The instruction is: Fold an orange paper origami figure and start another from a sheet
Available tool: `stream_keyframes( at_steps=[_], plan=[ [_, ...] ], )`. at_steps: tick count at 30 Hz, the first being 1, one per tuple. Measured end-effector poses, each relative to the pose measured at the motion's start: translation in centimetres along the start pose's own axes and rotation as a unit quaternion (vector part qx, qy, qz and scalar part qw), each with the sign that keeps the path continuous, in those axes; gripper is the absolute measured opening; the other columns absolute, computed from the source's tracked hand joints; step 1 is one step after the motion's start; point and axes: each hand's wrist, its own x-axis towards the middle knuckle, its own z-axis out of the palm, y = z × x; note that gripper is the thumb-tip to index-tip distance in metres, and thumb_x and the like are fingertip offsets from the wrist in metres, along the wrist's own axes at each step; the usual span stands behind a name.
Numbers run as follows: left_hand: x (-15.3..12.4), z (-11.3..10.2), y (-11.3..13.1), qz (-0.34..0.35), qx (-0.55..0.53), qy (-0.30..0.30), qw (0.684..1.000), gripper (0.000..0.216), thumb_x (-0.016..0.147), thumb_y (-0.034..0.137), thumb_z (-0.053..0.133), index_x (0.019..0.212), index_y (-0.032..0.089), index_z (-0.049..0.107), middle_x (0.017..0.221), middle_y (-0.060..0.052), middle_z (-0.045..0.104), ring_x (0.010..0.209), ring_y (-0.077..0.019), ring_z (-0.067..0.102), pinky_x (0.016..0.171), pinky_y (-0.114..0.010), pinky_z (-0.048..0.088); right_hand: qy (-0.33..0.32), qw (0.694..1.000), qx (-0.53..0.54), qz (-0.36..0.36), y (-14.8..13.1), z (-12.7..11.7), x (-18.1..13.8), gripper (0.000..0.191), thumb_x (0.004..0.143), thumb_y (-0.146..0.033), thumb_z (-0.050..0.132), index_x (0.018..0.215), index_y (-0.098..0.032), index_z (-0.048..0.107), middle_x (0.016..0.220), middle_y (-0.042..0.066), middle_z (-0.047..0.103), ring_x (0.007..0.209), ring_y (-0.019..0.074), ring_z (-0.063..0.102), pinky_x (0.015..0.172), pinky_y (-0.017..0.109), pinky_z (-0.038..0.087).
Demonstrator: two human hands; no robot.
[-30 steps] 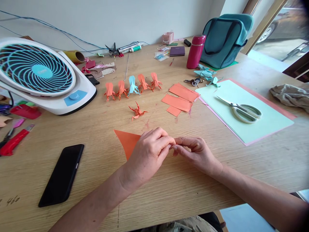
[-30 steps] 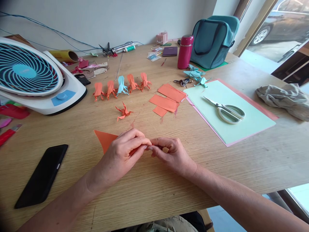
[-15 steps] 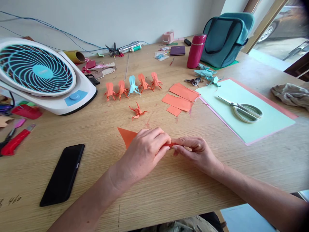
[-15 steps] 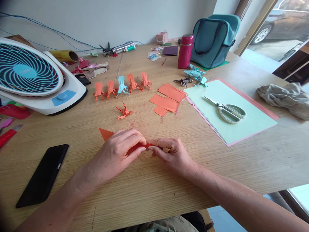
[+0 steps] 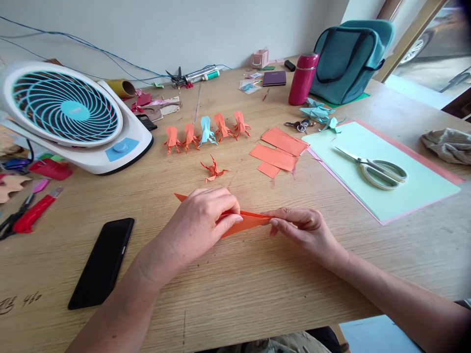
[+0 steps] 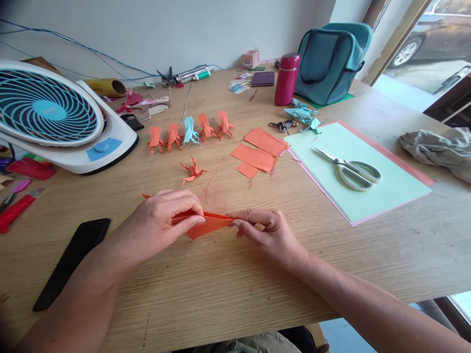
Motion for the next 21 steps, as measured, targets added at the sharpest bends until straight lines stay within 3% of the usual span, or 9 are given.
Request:
stream_keyframes(
  at_steps=[7,11,21],
  plan=[
    [0.1,-0.2,-1.1,-0.044,-0.020,-0.006,0.999,0.017,0.089,0.019,0.066,0.074,0.019,0.060,0.076,0.005,0.063,0.068,-0.0112,0.055,0.064,-0.026,0.036,0.018,1.000,-0.005,0.023,0.1,-0.3,0.0,0.021,0.091,-0.033,0.066,0.079,-0.022,0.079,0.073,0.002,0.077,0.063,0.0146,0.069,0.060,0.023,0.054],
    [0.3,-0.2,-1.6,-0.047,-0.025,0.003,0.999,0.014,0.089,0.019,0.066,0.075,0.019,0.062,0.074,0.005,0.064,0.069,-0.0120,0.057,0.065,-0.027,0.037,0.033,0.998,-0.007,0.056,0.7,-0.4,0.0,0.023,0.091,-0.040,0.066,0.090,-0.023,0.082,0.071,0.003,0.076,0.067,0.0170,0.070,0.064,0.025,0.055],
    [0.1,-0.8,-0.3,-0.051,-0.017,0.061,0.997,0.019,0.083,0.016,0.072,0.068,0.018,0.060,0.066,0.005,0.063,0.065,-0.0123,0.056,0.064,-0.026,0.038,0.063,0.995,0.003,0.074,0.7,-0.5,0.0,0.024,0.089,-0.041,0.068,0.088,-0.022,0.082,0.070,0.004,0.076,0.068,0.0176,0.067,0.062,0.027,0.052]
  ],
)
